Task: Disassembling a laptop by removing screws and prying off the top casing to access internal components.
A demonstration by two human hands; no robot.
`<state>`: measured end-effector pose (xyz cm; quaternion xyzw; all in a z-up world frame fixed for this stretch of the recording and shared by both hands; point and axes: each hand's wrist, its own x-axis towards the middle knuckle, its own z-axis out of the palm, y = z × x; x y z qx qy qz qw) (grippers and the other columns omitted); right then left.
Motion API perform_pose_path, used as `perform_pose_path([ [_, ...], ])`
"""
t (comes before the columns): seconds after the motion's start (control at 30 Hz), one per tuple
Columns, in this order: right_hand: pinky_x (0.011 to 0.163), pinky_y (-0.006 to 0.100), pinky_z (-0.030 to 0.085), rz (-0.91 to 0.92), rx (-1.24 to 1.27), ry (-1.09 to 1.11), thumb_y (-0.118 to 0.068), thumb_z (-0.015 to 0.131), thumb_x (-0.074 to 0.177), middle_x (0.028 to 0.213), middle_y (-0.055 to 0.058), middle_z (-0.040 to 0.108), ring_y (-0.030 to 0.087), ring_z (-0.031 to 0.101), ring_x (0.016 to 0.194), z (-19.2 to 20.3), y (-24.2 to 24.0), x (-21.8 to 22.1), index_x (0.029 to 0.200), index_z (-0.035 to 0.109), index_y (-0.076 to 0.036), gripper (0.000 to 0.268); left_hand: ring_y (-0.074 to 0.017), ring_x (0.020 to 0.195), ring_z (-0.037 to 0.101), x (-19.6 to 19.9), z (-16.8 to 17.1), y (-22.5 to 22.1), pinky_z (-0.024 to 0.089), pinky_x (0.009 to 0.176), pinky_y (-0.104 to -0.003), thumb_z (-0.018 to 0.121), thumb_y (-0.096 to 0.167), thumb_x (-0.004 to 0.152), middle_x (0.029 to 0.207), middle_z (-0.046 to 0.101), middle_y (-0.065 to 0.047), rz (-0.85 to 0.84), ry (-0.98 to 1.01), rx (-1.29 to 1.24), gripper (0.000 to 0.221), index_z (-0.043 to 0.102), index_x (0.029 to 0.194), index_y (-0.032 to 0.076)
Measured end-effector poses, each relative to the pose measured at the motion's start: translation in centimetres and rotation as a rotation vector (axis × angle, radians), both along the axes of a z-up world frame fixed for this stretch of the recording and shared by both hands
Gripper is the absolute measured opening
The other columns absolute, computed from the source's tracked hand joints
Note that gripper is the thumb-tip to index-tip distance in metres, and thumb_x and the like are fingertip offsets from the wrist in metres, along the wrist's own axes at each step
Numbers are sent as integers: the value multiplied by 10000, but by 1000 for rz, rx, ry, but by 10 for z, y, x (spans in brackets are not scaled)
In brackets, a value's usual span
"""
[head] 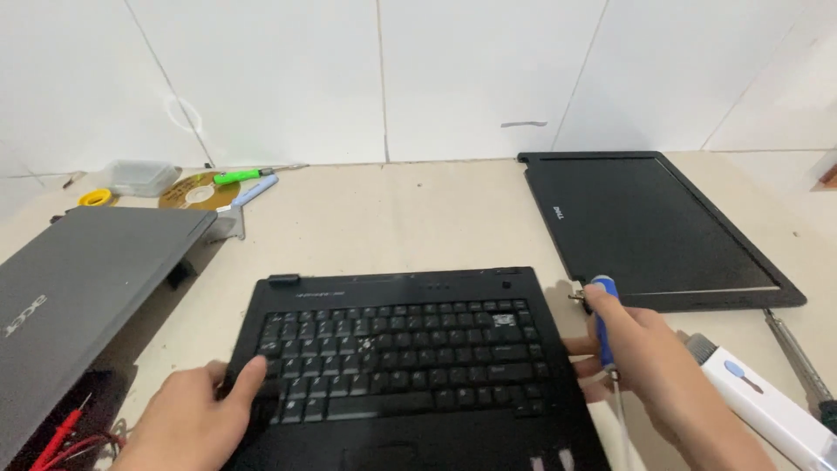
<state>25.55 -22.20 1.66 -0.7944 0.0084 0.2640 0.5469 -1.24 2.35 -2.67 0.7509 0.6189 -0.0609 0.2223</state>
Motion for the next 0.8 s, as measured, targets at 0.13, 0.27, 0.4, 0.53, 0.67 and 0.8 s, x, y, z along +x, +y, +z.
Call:
perform_pose_path([
  [0.13, 463, 383, 363, -74, -37, 17, -438, 490, 1046, 698, 116, 480, 245, 428, 529, -1, 3, -1, 801, 476, -41, 466, -351, 1057, 683, -6, -8, 2, 500, 873, -415, 483, 632, 895, 971, 774, -209, 3, 28, 37, 626, 756, 891, 68],
  [0.27, 412, 341, 298, -56, 67, 1, -400, 518, 1042, 683, 77, 390, 196, 346, 526, -13, 4, 7, 765, 379, -91, 438, -365, 1120, 664, -11, -25, 14, 497, 929, -421, 483, 629, 883, 1059, 776, -181, -1, -2, 80, 601, 783, 965, 115],
  [0.4, 460, 360, 339, 32, -62, 33, -330, 573, 1015, 763, 177, 550, 237, 400, 566, 9, 8, -5, 879, 568, 61, 414, -321, 1109, 659, -10, -9, 15, 526, 915, -417, 464, 688, 880, 1104, 684, -176, -103, 150, 17, 585, 663, 1022, 157],
  [0.53, 585, 374, 543, 117, -477, -80, -449, 500, 966, 802, 193, 794, 321, 651, 515, 24, 6, -7, 836, 726, 87, 596, -183, 1168, 695, -4, 15, 7, 548, 937, -278, 430, 714, 894, 1140, 805, 69, -41, 319, -63, 527, 615, 1299, 431],
  [0.67, 589, 345, 495, 138, -472, -68, -474, 519, 975, 550, 229, 657, 301, 624, 514, 23, 3, -6, 804, 713, 87, 618, -185, 1051, 739, -21, 0, 22, 534, 838, -286, 419, 763, 858, 962, 830, 17, -12, 324, -42, 644, 854, 936, 295],
  [0.8, 619, 369, 482, 111, -460, -102, -450, 507, 983, 718, 233, 781, 315, 663, 617, 23, 4, -7, 877, 731, 83, 588, -168, 932, 736, -16, 12, 13, 499, 758, -270, 454, 748, 860, 833, 775, -11, -15, 290, -76, 635, 835, 847, 241],
])
